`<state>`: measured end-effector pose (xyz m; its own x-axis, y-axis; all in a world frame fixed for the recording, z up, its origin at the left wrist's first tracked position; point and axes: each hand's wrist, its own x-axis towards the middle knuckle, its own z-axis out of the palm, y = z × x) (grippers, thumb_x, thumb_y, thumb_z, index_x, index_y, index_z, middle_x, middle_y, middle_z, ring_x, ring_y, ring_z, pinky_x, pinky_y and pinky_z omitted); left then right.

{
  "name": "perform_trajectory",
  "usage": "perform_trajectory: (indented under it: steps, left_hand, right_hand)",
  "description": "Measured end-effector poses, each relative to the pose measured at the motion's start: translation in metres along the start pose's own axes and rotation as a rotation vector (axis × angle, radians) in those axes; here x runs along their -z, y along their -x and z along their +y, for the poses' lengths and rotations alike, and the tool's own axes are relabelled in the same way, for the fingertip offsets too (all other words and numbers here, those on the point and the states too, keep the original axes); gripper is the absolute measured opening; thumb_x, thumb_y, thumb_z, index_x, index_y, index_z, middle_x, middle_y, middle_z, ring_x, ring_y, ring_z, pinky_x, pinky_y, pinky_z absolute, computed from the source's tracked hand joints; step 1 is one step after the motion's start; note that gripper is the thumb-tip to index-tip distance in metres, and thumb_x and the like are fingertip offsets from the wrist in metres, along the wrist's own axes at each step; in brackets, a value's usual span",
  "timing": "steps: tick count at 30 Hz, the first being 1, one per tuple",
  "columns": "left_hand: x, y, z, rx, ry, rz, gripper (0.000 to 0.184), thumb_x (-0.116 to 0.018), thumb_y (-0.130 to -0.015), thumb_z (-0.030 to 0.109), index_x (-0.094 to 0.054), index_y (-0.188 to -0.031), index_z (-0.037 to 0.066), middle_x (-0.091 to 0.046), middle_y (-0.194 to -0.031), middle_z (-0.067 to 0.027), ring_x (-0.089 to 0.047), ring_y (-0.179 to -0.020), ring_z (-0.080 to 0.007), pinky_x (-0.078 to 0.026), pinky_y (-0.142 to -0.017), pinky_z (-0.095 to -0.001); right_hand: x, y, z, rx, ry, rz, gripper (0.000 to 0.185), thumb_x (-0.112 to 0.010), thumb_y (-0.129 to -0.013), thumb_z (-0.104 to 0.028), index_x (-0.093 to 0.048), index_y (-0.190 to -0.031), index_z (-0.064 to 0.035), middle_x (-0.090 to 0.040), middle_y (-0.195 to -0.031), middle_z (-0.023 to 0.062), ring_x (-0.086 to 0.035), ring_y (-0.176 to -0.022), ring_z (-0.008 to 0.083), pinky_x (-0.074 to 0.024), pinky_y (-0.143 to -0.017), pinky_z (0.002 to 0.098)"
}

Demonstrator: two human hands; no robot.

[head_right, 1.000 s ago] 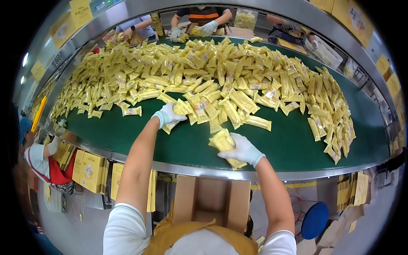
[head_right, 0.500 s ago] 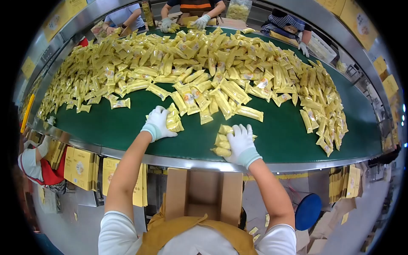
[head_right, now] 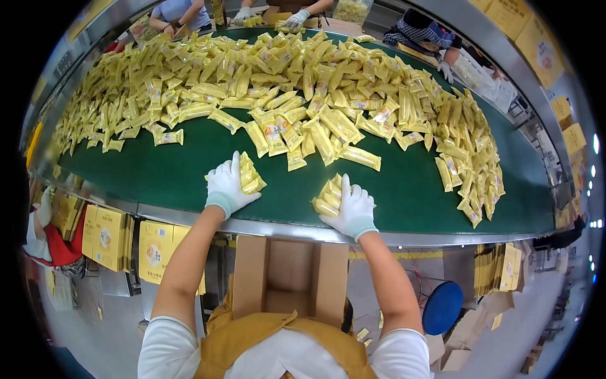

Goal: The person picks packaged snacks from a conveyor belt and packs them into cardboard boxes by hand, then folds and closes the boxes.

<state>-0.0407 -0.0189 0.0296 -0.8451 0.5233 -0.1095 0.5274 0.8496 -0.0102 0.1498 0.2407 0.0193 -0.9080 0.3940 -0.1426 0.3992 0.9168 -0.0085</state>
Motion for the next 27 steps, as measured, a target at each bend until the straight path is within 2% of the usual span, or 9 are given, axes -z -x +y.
perform_trajectory:
  steps: [7,10,12,16,17,18,21,22,27]
  left_hand:
    - [-0.004,0.003,-0.003,0.034,0.110,0.106,0.120,-0.081,-0.067,0.062,-0.025,-0.156,0.004,-0.054,-0.132,-0.0151,-0.053,-0.124,-0.0292,-0.042,-0.102,-0.0450]
    - [-0.019,0.010,-0.019,0.033,0.329,0.313,0.122,-0.086,-0.062,0.057,-0.026,-0.154,0.003,-0.055,-0.130,-0.0149,-0.056,-0.120,-0.0309,-0.045,-0.101,-0.0439]
    - [-0.029,0.025,-0.034,0.036,0.665,0.501,0.108,-0.088,-0.067,0.049,-0.036,-0.148,0.002,-0.060,-0.121,-0.0170,-0.062,-0.112,-0.0315,-0.052,-0.094,-0.0459]
    - [-0.005,0.074,-0.045,0.120,2.345,-0.023,0.059,-0.056,-0.098,0.055,-0.053,-0.131,0.006,-0.065,-0.107,-0.0120,-0.067,-0.097,-0.0248,-0.058,-0.086,-0.0422]
    - [-0.010,0.081,-0.044,0.256,2.403,0.042,0.073,-0.046,-0.093,0.074,-0.055,-0.130,0.012,-0.065,-0.107,-0.0149,-0.068,-0.096,-0.0308,-0.059,-0.083,-0.0481]
    - [0.009,0.098,-0.037,0.254,2.502,-0.019,0.072,-0.045,-0.093,0.074,-0.057,-0.128,0.013,-0.066,-0.108,-0.0142,-0.067,-0.099,-0.0319,-0.056,-0.087,-0.0546]
    - [0.023,0.120,-0.021,0.198,2.708,-0.144,0.072,-0.044,-0.092,0.076,-0.057,-0.126,0.013,-0.065,-0.110,-0.0131,-0.064,-0.104,-0.0317,-0.049,-0.096,-0.0601]
    - [0.031,0.126,-0.012,0.151,2.747,-0.187,0.072,-0.043,-0.092,0.076,-0.057,-0.125,0.013,-0.064,-0.111,-0.0126,-0.063,-0.106,-0.0316,-0.047,-0.099,-0.0607]
    - [0.059,0.141,0.019,0.231,2.775,-0.218,0.070,-0.041,-0.093,0.076,-0.056,-0.122,0.014,-0.063,-0.105,-0.0138,-0.064,-0.100,-0.0317,-0.051,-0.095,-0.0565]
  right_hand:
    - [-0.008,0.007,0.008,-0.098,-0.232,0.186,0.122,-0.085,-0.067,-0.054,-0.021,-0.156,-0.0008,-0.054,-0.127,0.0205,-0.058,-0.113,0.0311,-0.0475,-0.094,0.0440]
    - [-0.050,0.009,0.040,0.016,-1.206,0.382,0.108,-0.085,-0.075,-0.040,-0.024,-0.155,0.0007,-0.054,-0.133,0.0183,-0.058,-0.118,0.0240,-0.0493,-0.094,0.0380]
    - [0.013,0.051,0.024,0.016,-1.486,0.254,0.087,-0.079,-0.084,-0.025,-0.031,-0.152,0.0000,-0.054,-0.136,0.0116,-0.055,-0.119,0.0184,-0.0486,-0.096,0.0318]
    - [0.061,0.108,0.013,0.030,-1.727,-0.013,0.083,-0.076,-0.082,-0.019,-0.033,-0.151,-0.0010,-0.053,-0.134,0.0063,-0.053,-0.118,0.0166,-0.0454,-0.099,0.0329]
    - [0.075,0.118,-0.002,0.178,-1.627,-0.001,0.088,-0.078,-0.079,-0.022,-0.032,-0.151,-0.0004,-0.054,-0.132,0.0080,-0.054,-0.117,0.0206,-0.0452,-0.100,0.0355]
    - [0.088,0.126,-0.017,0.327,-1.526,0.006,0.093,-0.081,-0.077,-0.025,-0.032,-0.152,0.0003,-0.056,-0.130,0.0098,-0.055,-0.116,0.0245,-0.0451,-0.100,0.0381]
    - [0.097,0.143,-0.054,0.562,-0.318,0.024,0.111,-0.084,-0.065,-0.047,-0.033,-0.150,0.0024,-0.056,-0.115,0.0213,-0.056,-0.105,0.0378,-0.0439,-0.092,0.0482]
    - [0.090,0.149,-0.070,0.602,-0.136,-0.030,0.110,-0.083,-0.065,-0.050,-0.035,-0.150,0.0016,-0.056,-0.111,0.0191,-0.057,-0.101,0.0340,-0.0429,-0.086,0.0468]
    - [0.024,0.145,-0.125,0.758,0.206,-0.348,0.109,-0.084,-0.065,-0.047,-0.036,-0.150,0.0015,-0.058,-0.113,0.0154,-0.058,-0.102,0.0322,-0.0443,-0.087,0.0468]
